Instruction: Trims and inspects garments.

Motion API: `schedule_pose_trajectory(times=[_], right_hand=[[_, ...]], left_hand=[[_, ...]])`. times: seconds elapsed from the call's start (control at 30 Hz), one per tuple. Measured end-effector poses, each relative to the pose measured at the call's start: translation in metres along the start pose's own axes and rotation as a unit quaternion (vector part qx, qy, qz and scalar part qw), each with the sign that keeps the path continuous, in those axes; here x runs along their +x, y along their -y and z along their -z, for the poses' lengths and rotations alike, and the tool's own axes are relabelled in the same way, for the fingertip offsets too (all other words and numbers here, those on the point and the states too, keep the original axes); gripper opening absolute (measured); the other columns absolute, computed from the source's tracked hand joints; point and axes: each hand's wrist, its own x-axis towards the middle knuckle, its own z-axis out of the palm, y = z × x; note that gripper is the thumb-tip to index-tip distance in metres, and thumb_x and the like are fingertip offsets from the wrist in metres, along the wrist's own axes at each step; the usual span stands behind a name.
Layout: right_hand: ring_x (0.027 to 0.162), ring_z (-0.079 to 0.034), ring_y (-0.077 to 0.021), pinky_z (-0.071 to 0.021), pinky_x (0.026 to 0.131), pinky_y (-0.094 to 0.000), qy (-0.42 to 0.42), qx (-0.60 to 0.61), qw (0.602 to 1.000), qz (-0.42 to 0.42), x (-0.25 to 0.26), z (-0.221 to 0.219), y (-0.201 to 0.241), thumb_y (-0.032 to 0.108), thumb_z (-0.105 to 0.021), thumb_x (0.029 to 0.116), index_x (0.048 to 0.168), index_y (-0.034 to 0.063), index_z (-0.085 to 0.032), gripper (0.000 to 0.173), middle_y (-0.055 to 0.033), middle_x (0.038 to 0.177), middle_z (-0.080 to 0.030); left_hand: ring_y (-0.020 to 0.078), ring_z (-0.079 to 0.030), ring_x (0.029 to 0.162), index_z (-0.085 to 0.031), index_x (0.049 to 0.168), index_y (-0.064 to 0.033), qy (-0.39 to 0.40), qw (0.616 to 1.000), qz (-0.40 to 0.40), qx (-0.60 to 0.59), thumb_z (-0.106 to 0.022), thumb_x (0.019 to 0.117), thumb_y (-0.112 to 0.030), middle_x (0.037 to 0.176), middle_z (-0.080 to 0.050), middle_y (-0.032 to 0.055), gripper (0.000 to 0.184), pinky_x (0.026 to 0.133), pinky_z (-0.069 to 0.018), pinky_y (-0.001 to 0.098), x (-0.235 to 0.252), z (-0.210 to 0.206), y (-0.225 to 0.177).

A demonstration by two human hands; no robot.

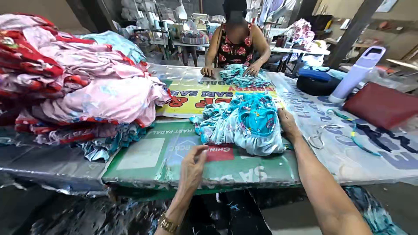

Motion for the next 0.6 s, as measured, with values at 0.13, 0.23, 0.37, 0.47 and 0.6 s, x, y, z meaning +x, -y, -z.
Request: schedule_pose_trajectory(times=[0.13, 0.23, 0.37, 0.47, 0.6], right_hand=[[0.088, -0.068, -0.0242, -0.057, 0.084, -0.048, 0.056, 0.05, 0.996, -0.044, -0.014, 0.007, 0.021, 0.035, -0.051, 0.1076, 0.124, -0.0013, -0.062, 0.042, -0.0184, 0.101, -0.069], [0.095, -0.069, -0.019, -0.0572, 0.09, -0.04, 0.032, 0.037, 0.999, 0.012, -0.063, 0.005, 0.068, 0.02, -0.061, 0.101, 0.128, -0.0061, -0.061, 0.038, -0.0185, 0.107, -0.07], [0.092, -0.074, -0.0204, -0.061, 0.086, -0.0419, 0.033, -0.028, 0.982, 0.183, -0.157, -0.04, 0.111, 0.022, -0.072, 0.0912, 0.108, -0.0057, -0.071, 0.032, -0.0149, 0.098, -0.075], [0.074, -0.075, -0.0288, -0.0621, 0.06, -0.0479, -0.021, -0.188, 0.925, 0.328, -0.199, -0.085, 0.128, 0.033, -0.077, 0.0854, 0.102, 0.0061, -0.076, 0.031, -0.0133, 0.091, -0.076], [0.062, -0.071, -0.0251, -0.0554, 0.045, -0.0415, 0.046, -0.229, 0.904, 0.359, -0.218, -0.097, 0.145, 0.034, -0.073, 0.0907, 0.119, 0.0144, -0.072, 0.035, -0.0102, 0.1, -0.075]], left_hand=[[0.0341, -0.071, 0.109, -0.032, 0.157, -0.0124, 0.06, 0.944, 0.192, -0.263, -0.04, 0.1111, -0.036, 0.132, -0.065, 0.0173, 0.052, 0.08, -0.063, 0.0519, 0.023, -0.044, -0.023], [0.038, -0.066, 0.116, -0.03, 0.159, -0.0197, 0.062, 0.911, 0.27, -0.307, -0.024, 0.108, -0.059, 0.143, -0.057, 0.0176, 0.065, 0.083, -0.0579, 0.0608, 0.052, -0.042, -0.037], [0.0192, -0.067, 0.085, -0.055, 0.142, -0.0183, 0.022, 0.934, 0.234, -0.27, -0.022, 0.1058, -0.064, 0.106, -0.07, 0.0078, 0.067, 0.071, -0.0566, 0.0394, 0.09, -0.026, -0.048], [0.015, -0.068, 0.1, -0.06, 0.14, -0.0198, 0.082, 0.959, 0.188, -0.197, -0.034, 0.1048, -0.063, 0.117, -0.071, 0.0043, 0.061, 0.086, -0.0565, 0.037, 0.105, -0.009, -0.044], [0.018, -0.066, 0.106, -0.055, 0.144, -0.0202, 0.087, 0.982, 0.126, -0.108, -0.031, 0.1038, -0.065, 0.13, -0.066, 0.0042, 0.065, 0.086, -0.0545, 0.0425, 0.107, 0.009, -0.051]])
